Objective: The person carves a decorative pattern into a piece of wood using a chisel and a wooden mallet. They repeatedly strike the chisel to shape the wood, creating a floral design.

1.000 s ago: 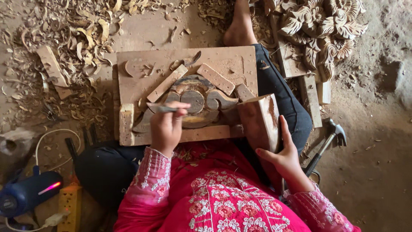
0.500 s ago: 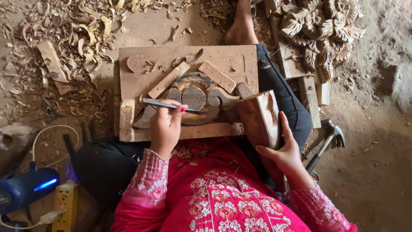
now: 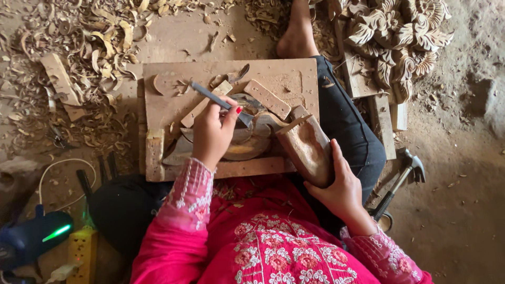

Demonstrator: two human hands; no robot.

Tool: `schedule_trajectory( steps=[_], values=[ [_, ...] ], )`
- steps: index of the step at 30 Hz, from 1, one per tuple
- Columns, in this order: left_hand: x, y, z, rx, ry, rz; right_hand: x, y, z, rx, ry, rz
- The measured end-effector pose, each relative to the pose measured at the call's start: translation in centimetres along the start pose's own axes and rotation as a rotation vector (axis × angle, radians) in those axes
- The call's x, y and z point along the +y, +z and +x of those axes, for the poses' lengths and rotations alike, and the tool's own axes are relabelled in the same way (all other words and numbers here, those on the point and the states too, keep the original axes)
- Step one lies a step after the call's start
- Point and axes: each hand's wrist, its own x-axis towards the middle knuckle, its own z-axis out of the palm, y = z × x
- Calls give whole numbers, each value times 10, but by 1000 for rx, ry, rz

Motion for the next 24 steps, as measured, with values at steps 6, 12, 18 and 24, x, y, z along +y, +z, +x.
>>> schedule_trajectory(
  steps=[6, 12, 18, 24],
  values=[
    [-15, 3, 33, -41, 96, -107, 0, -1, -1, -42, 66, -6],
    [-22, 7, 34, -44, 139, -23, -2, -2, 1, -40, 51, -23],
    [-19, 11, 24, 4, 120, -30, 2, 0, 1, -97, 202, -28],
    [-19, 21, 16, 103, 174, -11, 3, -3, 6, -56, 140, 20]
  ],
)
